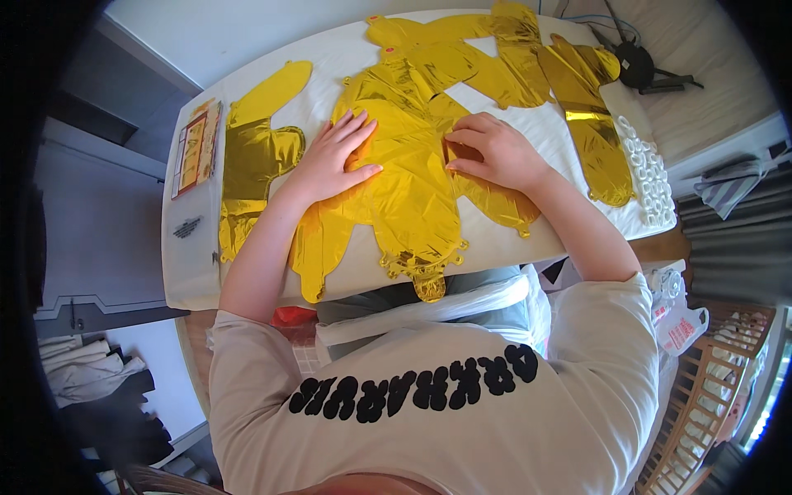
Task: The person spreads and arranges foil letter balloons across a table, then folds one of the foil balloons into a compact shape by hand.
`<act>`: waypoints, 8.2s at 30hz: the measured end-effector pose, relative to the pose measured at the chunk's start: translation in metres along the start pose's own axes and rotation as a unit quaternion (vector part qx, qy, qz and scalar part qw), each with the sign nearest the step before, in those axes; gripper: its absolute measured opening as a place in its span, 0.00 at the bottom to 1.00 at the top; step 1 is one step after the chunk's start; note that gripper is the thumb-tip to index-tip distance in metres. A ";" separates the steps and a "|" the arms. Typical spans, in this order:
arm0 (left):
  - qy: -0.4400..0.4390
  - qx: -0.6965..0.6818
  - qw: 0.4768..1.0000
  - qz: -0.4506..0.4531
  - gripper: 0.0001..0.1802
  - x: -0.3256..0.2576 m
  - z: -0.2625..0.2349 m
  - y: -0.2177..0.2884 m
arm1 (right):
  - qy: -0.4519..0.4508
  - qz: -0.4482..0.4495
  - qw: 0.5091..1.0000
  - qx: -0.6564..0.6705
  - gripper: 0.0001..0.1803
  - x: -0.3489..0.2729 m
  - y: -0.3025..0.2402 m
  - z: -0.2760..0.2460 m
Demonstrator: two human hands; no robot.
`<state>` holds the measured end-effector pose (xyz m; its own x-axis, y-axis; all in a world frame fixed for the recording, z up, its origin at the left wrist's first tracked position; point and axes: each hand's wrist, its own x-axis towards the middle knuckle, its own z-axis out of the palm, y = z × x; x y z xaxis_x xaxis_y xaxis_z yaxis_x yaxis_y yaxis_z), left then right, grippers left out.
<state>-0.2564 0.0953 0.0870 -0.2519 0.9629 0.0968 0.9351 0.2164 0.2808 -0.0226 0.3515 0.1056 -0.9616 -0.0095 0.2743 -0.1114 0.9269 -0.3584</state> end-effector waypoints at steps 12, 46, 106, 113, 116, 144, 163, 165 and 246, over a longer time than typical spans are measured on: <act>0.013 -0.017 1.000 0.008 0.47 -0.001 0.000 -0.003 | 0.080 0.178 0.971 0.140 0.27 0.029 0.039 -0.023; 0.031 -0.034 0.999 0.012 0.46 -0.002 -0.002 -0.001 | 0.149 0.405 0.879 0.203 0.50 0.167 0.090 0.000; 0.038 -0.012 0.999 0.028 0.48 -0.004 0.001 -0.005 | 0.084 -0.050 0.994 -0.049 0.17 0.181 0.049 0.060; 0.041 -0.017 0.999 0.030 0.48 -0.003 0.003 -0.006 | 0.084 -0.070 0.983 -0.145 0.21 0.181 0.053 0.065; 0.040 -0.016 0.999 0.027 0.48 -0.004 0.003 -0.007 | 0.071 -0.077 0.983 -0.152 0.22 0.180 0.051 0.063; 0.048 -0.014 0.998 0.034 0.46 -0.002 0.004 -0.005 | 0.082 0.051 0.977 0.192 0.34 0.173 0.057 0.025; 0.011 -0.022 1.000 0.005 0.48 -0.002 0.002 -0.007 | -0.037 0.380 0.920 0.086 0.29 -0.034 -0.035 -0.050; 0.011 -0.029 0.999 0.012 0.49 0.000 0.002 -0.007 | -0.068 0.403 0.904 0.130 0.27 -0.031 -0.022 -0.053; 0.041 0.003 0.999 0.028 0.46 0.001 0.007 -0.011 | -0.131 0.054 0.983 -0.118 0.45 0.069 -0.038 0.047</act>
<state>-0.2649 0.0948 0.0772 -0.2192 0.9569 0.1907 0.9493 0.1641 0.2680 -0.0969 0.2980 0.0965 -0.9996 0.0267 -0.0042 0.0270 0.9888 -0.1466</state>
